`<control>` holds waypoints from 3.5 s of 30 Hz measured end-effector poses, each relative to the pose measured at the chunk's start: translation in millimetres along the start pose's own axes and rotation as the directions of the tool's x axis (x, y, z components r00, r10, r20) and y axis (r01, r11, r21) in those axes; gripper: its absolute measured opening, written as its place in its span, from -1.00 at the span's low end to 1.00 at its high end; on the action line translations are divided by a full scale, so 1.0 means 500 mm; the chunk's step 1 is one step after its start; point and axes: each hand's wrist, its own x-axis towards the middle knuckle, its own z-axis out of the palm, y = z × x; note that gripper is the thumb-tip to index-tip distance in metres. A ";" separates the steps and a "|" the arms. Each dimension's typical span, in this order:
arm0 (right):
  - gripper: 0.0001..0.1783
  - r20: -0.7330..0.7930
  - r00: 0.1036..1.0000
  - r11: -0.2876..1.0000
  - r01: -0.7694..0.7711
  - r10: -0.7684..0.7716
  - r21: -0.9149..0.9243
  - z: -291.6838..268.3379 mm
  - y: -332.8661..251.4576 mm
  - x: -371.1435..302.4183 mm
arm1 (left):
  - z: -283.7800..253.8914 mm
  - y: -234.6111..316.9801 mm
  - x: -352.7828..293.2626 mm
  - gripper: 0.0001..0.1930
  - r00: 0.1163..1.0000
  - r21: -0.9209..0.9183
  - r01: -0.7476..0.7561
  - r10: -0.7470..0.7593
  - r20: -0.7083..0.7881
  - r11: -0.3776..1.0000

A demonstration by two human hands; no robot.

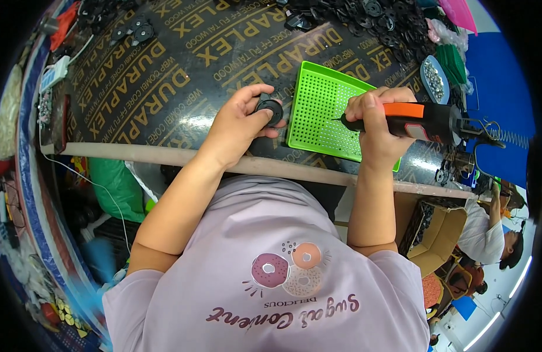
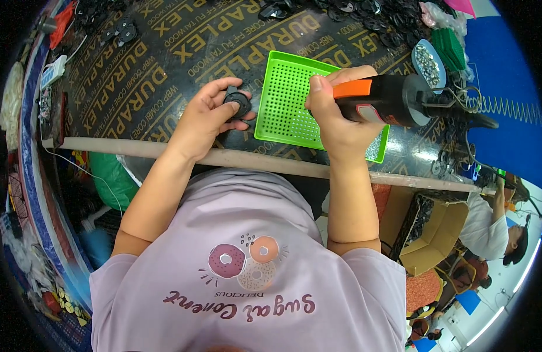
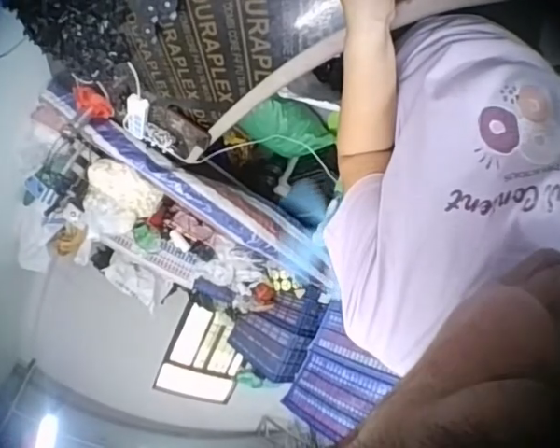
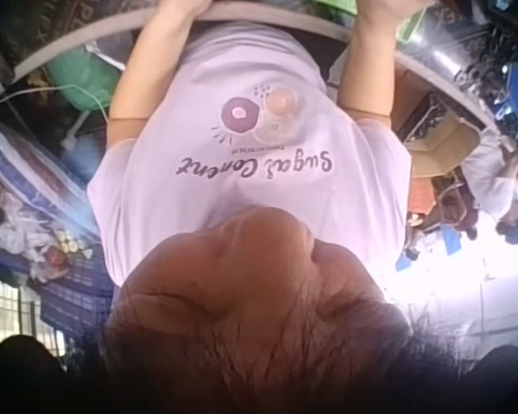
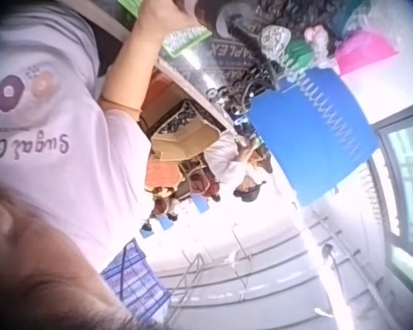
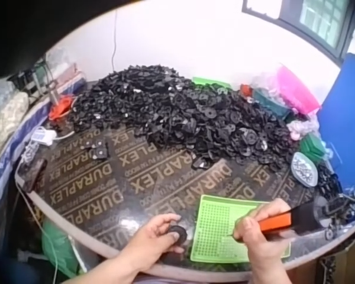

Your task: The person assembles small black plastic components by hand, joining them together with screws using an electric screwdriver at a factory workbench.

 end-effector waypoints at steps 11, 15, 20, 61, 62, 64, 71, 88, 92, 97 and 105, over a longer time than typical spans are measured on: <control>-0.86 0.090 0.995 0.914 0.001 -0.041 0.407 0.054 -0.034 0.024 | -0.003 0.001 0.004 -0.61 1.000 -0.021 0.016 -0.016 0.024 1.000; -0.75 0.091 0.996 0.927 -0.015 -0.021 0.375 0.114 0.000 0.016 | -0.006 -0.002 0.007 -0.61 0.999 -0.033 0.018 -0.017 0.036 0.999; -0.73 0.125 0.991 0.931 0.005 -0.054 0.365 0.145 0.023 0.021 | -0.010 -0.004 0.008 -0.61 0.998 -0.023 0.011 -0.010 0.061 1.000; -0.80 0.033 0.999 0.999 -0.036 0.035 0.041 -0.004 -0.027 0.006 | -0.012 0.002 0.001 -0.73 0.998 -0.043 -0.070 0.070 -0.006 0.997; -0.80 0.016 1.000 0.998 -0.025 0.024 0.063 -0.004 -0.025 0.004 | -0.015 -0.002 0.005 -0.73 0.993 -0.022 -0.117 0.118 0.015 0.993; -0.79 0.016 1.000 0.998 -0.027 0.026 0.055 0.001 -0.022 0.003 | -0.016 -0.005 0.007 -0.74 0.986 0.001 -0.163 0.163 0.041 0.987; -0.77 0.050 0.999 0.994 -0.009 0.004 0.106 0.001 -0.023 -0.001 | -0.008 0.004 0.002 -0.73 0.998 -0.067 -0.036 0.032 -0.055 0.997; -0.76 0.092 0.995 0.999 -0.037 0.034 0.026 0.008 -0.008 -0.018 | -0.010 0.007 0.003 -0.70 0.999 -0.068 0.026 -0.028 -0.034 0.997; -0.75 0.074 0.995 0.998 -0.066 0.065 0.009 0.010 -0.011 -0.017 | -0.016 0.006 0.003 -0.68 1.000 -0.080 0.024 -0.024 -0.002 0.996; -0.78 0.082 0.992 0.985 -0.107 0.096 0.136 0.008 -0.031 -0.003 | -0.017 0.010 -0.002 -0.66 1.000 -0.060 0.021 -0.022 -0.015 0.998; -0.85 0.102 0.995 0.936 -0.024 -0.012 0.352 0.104 -0.011 0.033 | -0.013 0.008 0.002 -0.66 0.999 -0.052 0.051 -0.051 -0.004 0.997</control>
